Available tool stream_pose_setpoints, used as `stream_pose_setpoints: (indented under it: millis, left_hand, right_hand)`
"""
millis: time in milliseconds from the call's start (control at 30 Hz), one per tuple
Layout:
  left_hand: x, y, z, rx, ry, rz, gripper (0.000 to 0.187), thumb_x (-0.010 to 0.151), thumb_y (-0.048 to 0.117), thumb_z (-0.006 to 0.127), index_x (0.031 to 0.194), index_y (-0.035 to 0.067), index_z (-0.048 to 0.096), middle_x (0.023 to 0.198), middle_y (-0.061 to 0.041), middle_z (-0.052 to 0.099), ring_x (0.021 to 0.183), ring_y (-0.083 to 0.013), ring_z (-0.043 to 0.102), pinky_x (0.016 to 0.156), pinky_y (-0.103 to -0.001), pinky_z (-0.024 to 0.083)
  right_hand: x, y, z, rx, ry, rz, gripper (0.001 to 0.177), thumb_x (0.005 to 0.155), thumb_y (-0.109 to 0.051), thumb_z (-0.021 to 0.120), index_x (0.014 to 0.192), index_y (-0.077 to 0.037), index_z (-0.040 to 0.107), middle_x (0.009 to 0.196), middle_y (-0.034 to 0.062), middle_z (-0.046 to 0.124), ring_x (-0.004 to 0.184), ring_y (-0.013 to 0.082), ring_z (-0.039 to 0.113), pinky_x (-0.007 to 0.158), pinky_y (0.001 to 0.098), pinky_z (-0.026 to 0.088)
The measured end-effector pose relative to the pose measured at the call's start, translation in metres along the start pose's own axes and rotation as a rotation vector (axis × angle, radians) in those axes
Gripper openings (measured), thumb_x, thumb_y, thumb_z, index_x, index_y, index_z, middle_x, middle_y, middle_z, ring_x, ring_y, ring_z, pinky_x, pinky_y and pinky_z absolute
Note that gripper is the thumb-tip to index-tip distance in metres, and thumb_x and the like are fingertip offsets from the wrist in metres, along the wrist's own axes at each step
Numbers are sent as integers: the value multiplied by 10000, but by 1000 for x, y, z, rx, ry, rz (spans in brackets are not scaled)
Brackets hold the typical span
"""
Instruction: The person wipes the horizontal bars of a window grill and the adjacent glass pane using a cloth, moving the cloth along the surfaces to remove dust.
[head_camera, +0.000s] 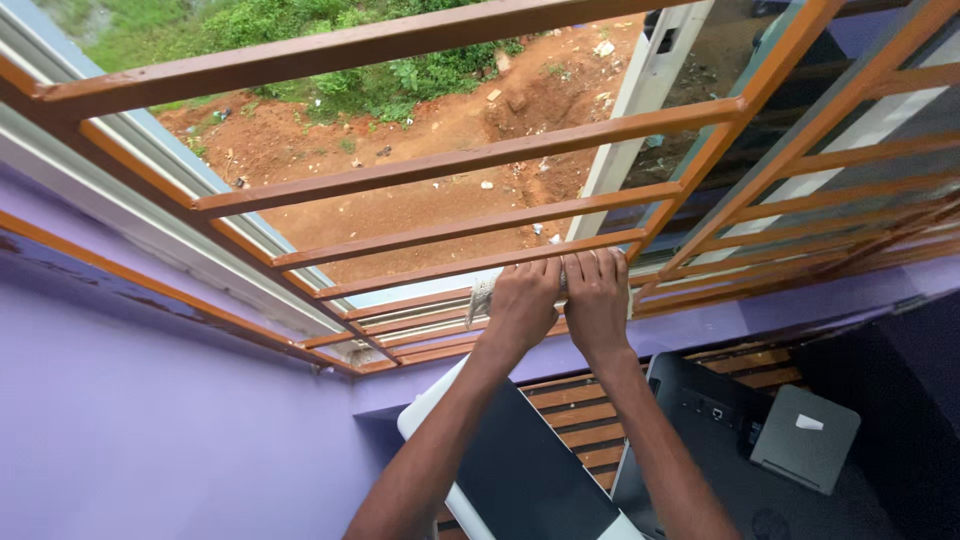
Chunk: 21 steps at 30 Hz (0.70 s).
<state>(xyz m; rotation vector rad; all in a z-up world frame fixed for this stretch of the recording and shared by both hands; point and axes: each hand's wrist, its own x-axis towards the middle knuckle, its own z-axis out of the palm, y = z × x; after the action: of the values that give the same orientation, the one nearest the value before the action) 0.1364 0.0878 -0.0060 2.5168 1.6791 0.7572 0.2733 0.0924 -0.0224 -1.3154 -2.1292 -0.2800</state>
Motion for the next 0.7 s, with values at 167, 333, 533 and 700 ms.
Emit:
stream_pose_setpoints:
  millis: [167, 333, 533, 700]
  left_hand:
    - [-24, -22, -26, -49, 134, 41, 498, 772, -58, 603, 1268, -41, 648, 1186, -190, 706, 1119, -337, 679, 958, -437, 518]
    - [-75, -44, -59, -54, 244, 14, 533, 782, -94, 564, 1307, -32, 642, 1325, -192, 676, 1295, -353, 627, 1124, -519, 428]
    - [-146, -64, -73, -94, 326, -120, 590, 741, -137, 517, 1308, -42, 652, 1397, -213, 643, 1367, -372, 581, 1191, -507, 401]
    - [-176, -93, -50, -36, 297, -241, 573, 756, -129, 525, 1301, -29, 668, 1364, -198, 661, 1338, -375, 592, 1194, -481, 417]
  right_hand:
    - [6, -28, 5, 45, -48, 6, 472, 796, 72, 624, 1264, 28, 669, 1223, 183, 681, 1293, 362, 544, 1186, 572, 311]
    - [-3, -77, 9, 244, -7, -61, 515, 810, 121, 584, 1310, 22, 660, 1343, 193, 665, 1370, 375, 525, 1194, 584, 343]
    - [-29, -137, 18, 456, 37, -160, 439, 816, 138, 585, 1232, 54, 696, 1293, 200, 689, 1370, 373, 564, 1201, 564, 382]
    - [-43, -159, 61, 424, -4, -203, 422, 850, 121, 576, 1246, 44, 699, 1293, 210, 687, 1353, 383, 571, 1208, 552, 387]
